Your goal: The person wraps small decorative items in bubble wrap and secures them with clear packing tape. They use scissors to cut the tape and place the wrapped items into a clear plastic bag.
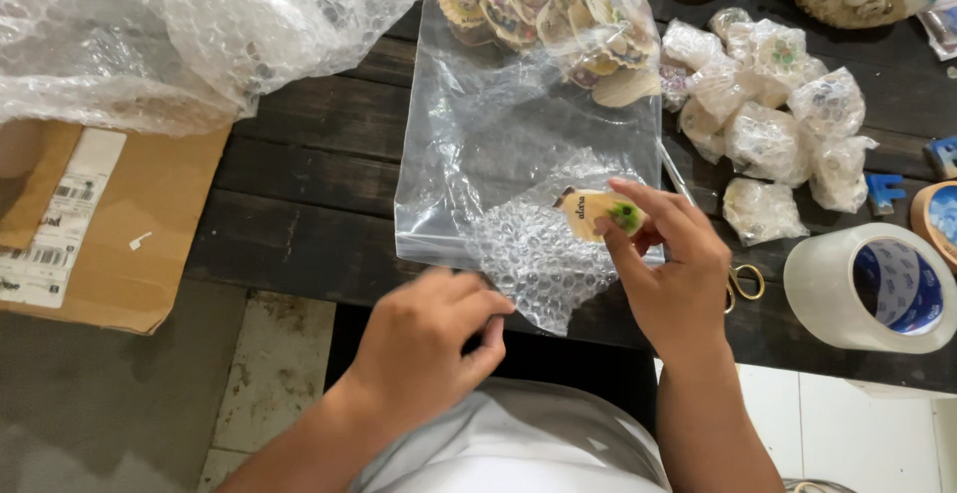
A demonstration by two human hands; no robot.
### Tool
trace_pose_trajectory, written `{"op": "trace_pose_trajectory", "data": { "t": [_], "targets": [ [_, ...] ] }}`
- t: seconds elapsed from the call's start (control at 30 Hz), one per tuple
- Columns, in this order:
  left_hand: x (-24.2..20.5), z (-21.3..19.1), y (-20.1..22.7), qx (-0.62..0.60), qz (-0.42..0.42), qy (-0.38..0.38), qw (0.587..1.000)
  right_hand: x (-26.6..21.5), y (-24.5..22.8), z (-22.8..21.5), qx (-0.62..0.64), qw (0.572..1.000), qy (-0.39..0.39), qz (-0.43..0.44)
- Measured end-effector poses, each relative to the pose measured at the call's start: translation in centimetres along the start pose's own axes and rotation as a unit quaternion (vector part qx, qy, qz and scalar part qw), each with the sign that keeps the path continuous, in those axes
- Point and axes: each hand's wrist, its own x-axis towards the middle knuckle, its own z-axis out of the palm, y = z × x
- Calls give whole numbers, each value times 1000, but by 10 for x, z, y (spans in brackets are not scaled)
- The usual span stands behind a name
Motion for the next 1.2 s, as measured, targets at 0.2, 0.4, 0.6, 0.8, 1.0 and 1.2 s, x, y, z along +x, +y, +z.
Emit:
{"op": "trace_pose_trajectory", "data": {
  "t": [0.2,0.4,0.6,0.8,1.0,1.2],
  "targets": [
    [15,-2,-19,205,131,54,968,-12,-20,7,52,994,-34,95],
    [31,-1,-31,123,200,55,970,-15,-16,16,37,995,-33,89],
    [33,15,-4,184,189,73,962,-19,-15,7,-55,997,0,46],
    [27,46,-7,188,178,102,961,-22,7,10,-51,996,-64,47],
    [28,35,-11,176,205,-36,962,-17,15,4,-42,991,-118,51],
    [42,29,-15,131,236,-3,963,-15,20,6,-33,991,-126,9]
  ]
}}
